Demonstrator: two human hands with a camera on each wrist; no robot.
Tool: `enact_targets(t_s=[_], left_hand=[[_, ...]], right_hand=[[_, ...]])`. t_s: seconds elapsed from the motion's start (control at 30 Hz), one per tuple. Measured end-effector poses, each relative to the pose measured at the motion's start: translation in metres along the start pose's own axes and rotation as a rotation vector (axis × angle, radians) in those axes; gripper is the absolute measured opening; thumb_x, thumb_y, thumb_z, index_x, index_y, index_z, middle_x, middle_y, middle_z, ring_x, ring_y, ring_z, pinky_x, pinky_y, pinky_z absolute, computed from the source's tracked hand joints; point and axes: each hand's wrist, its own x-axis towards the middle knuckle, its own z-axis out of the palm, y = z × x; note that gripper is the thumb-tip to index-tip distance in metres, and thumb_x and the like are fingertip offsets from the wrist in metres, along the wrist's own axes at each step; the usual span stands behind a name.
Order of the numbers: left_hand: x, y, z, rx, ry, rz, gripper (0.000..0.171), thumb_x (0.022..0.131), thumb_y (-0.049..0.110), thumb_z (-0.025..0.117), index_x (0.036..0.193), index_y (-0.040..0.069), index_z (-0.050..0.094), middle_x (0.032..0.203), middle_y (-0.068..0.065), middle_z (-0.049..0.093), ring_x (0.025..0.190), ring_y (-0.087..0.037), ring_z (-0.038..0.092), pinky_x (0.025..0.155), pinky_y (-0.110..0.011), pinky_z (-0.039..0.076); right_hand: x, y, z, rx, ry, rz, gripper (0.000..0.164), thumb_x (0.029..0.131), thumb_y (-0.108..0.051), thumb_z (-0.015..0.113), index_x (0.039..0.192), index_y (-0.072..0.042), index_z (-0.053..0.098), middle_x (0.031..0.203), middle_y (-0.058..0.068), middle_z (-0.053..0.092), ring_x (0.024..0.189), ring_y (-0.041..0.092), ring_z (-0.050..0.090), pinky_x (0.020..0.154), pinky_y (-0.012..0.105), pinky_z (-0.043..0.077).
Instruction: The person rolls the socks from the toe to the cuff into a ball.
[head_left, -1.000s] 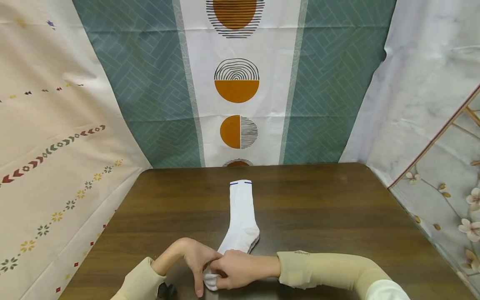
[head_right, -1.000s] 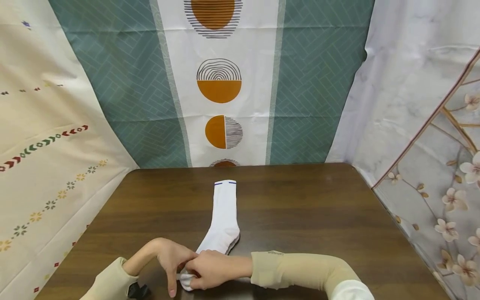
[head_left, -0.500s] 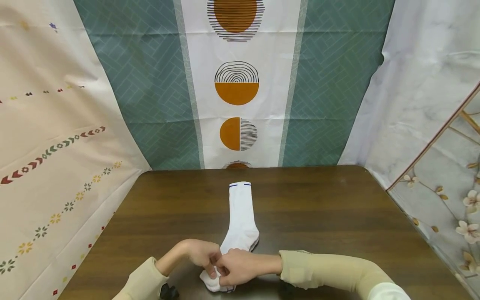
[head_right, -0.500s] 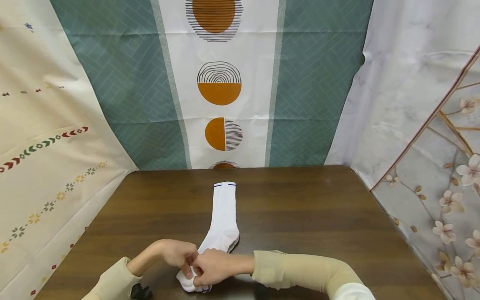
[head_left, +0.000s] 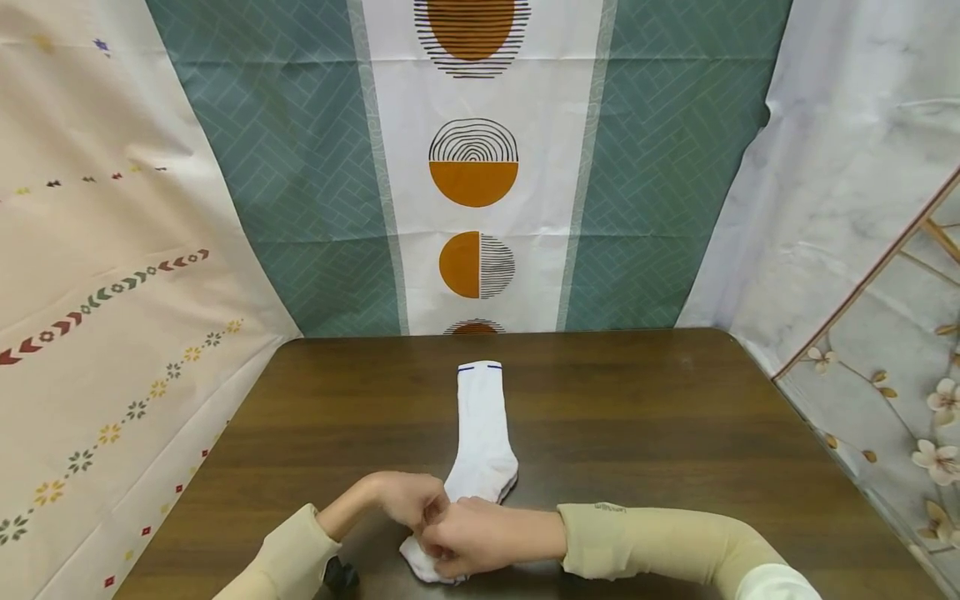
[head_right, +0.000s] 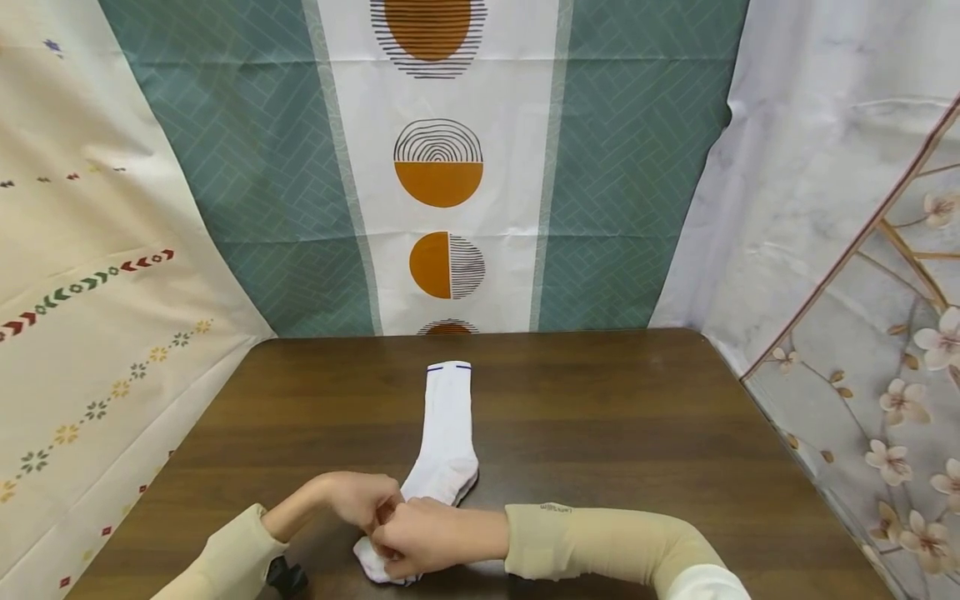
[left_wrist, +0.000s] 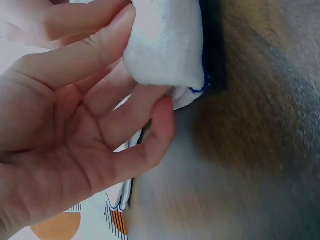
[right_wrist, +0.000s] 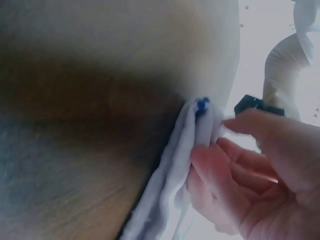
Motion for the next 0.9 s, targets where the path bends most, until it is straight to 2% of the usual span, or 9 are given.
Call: enact_targets(t_s=[0.1,0.17,0.33,0.43,0.53,0.73,0.8,0.9], left_hand=[[0.0,0.001,0.002,0.038,0.104,-0.023,0.018,0.067,0.004,0.085,0.079,0.008,0.072,0.063,0.012,0.064,0.053,0.008,0.045,0.05,-0.012,0.044],[0.002,0.001,0.003,0.082,0.161,-0.015,0.019,0.064,0.002,0.085,0.073,0.01,0.07,0.059,0.014,0.061,0.051,0.009,0.043,0.048,-0.011,0.042],[0.006,0.003,0.005,0.17,0.223,0.018,0.023,0.062,-0.013,0.072,0.059,0.008,0.063,0.051,0.015,0.048,0.045,0.01,0.032,0.042,-0.008,0.03],[0.007,0.006,0.006,0.156,0.213,-0.008,0.024,0.063,-0.016,0.068,0.055,0.007,0.065,0.048,0.015,0.048,0.043,0.008,0.03,0.04,-0.008,0.028],[0.008,0.007,0.005,0.124,0.199,-0.033,0.025,0.064,-0.017,0.067,0.052,0.004,0.06,0.047,0.014,0.044,0.041,0.007,0.029,0.04,-0.009,0.027],[0.012,0.005,0.002,0.129,0.188,-0.061,0.024,0.065,-0.017,0.067,0.053,0.003,0.061,0.046,0.013,0.044,0.04,0.006,0.032,0.04,-0.01,0.027],[0.013,0.005,0.0,0.12,0.18,-0.078,0.024,0.065,-0.018,0.066,0.054,0.002,0.062,0.047,0.014,0.043,0.041,0.005,0.032,0.041,-0.01,0.027],[0.013,0.003,-0.002,0.032,0.162,-0.094,0.022,0.067,-0.021,0.064,0.059,0.0,0.066,0.05,0.012,0.049,0.043,0.005,0.038,0.043,-0.011,0.036]], right_hand=[[0.0,0.002,0.001,0.002,-0.023,-0.055,0.022,0.081,-0.035,0.076,0.077,-0.021,0.059,0.066,-0.017,0.049,0.054,-0.009,0.035,0.048,0.006,0.028],[0.0,0.004,0.002,-0.015,-0.022,-0.087,0.028,0.079,-0.041,0.077,0.078,-0.02,0.059,0.067,-0.016,0.048,0.057,-0.008,0.035,0.051,0.005,0.028],[-0.001,0.005,0.006,-0.076,-0.012,-0.123,0.036,0.075,-0.048,0.077,0.081,-0.019,0.056,0.07,-0.013,0.045,0.059,-0.006,0.034,0.053,0.006,0.027],[-0.004,0.003,0.007,-0.148,-0.018,-0.099,0.036,0.077,-0.053,0.074,0.083,-0.022,0.056,0.072,-0.015,0.047,0.058,-0.006,0.035,0.051,0.008,0.031],[-0.005,-0.001,0.006,-0.245,-0.021,-0.071,0.037,0.078,-0.058,0.071,0.084,-0.024,0.058,0.072,-0.016,0.049,0.057,-0.005,0.037,0.05,0.011,0.036],[-0.004,-0.01,0.005,-0.441,0.008,-0.024,0.05,0.074,-0.07,0.064,0.087,-0.022,0.056,0.072,-0.016,0.05,0.054,-0.003,0.043,0.044,0.014,0.037],[-0.003,-0.011,0.005,-0.467,0.019,-0.007,0.051,0.074,-0.07,0.065,0.086,-0.022,0.056,0.074,-0.015,0.051,0.055,-0.002,0.046,0.043,0.014,0.037],[0.0,-0.012,0.004,-0.417,0.007,0.024,0.045,0.075,-0.061,0.071,0.086,-0.02,0.058,0.073,-0.014,0.052,0.055,-0.002,0.047,0.043,0.015,0.038]])
